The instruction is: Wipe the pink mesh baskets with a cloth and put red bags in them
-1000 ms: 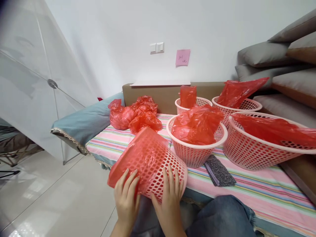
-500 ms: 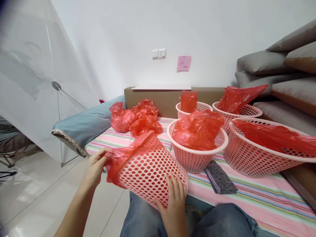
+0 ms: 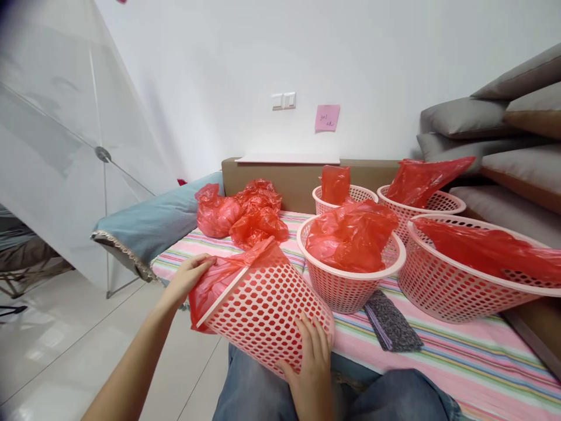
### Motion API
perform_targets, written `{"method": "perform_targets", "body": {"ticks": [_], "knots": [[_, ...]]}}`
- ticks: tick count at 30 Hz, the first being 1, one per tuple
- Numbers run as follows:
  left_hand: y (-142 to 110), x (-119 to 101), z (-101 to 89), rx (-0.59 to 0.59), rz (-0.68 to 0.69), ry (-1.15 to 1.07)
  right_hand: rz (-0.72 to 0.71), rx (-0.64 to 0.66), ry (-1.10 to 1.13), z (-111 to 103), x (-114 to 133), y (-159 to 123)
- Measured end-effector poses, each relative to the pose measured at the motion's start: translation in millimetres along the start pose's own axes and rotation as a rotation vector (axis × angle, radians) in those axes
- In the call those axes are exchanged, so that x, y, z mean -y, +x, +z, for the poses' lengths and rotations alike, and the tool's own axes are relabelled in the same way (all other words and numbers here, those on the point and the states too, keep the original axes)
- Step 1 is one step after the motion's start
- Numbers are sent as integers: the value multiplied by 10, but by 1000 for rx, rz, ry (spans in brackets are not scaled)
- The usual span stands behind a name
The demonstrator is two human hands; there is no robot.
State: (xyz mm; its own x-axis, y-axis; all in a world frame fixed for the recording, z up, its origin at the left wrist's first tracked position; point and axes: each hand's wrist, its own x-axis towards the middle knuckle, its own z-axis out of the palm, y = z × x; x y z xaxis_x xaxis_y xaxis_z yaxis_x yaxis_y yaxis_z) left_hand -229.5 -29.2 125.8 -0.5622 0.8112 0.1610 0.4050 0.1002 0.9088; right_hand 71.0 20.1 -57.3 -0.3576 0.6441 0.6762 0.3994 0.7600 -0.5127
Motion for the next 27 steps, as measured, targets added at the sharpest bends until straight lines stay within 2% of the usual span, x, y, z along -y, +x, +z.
{"method": "perform_targets", "body": {"ticks": [2, 5, 9, 11, 14, 16, 19, 22, 24, 27], "knots": [[113, 36, 12, 20, 14, 41, 8, -12, -14, 20, 24, -26], [228, 25, 147, 89, 50, 92, 30, -43, -31, 47, 65, -64], [218, -158, 408, 270, 119, 88, 26, -26, -28, 58, 109, -96], [204, -293, 469, 341, 157, 63, 34, -24, -33, 56, 114, -111], [301, -430, 457, 349, 181, 60, 28, -46, -44, 58, 83, -146], [462, -410, 448, 302, 166, 99, 7, -64, -47, 67, 51, -175], [755, -189, 524, 223, 90, 220, -15, -89, -69, 100, 18, -211], [964, 171, 648, 204, -20, 366, -31, -106, -111, 152, -22, -233], [1029, 419, 683, 207, -83, 444, -50, -108, -136, 188, -84, -253], [1029, 756, 619, 206, -170, 510, -124, -139, -166, 219, -218, -302]]}}
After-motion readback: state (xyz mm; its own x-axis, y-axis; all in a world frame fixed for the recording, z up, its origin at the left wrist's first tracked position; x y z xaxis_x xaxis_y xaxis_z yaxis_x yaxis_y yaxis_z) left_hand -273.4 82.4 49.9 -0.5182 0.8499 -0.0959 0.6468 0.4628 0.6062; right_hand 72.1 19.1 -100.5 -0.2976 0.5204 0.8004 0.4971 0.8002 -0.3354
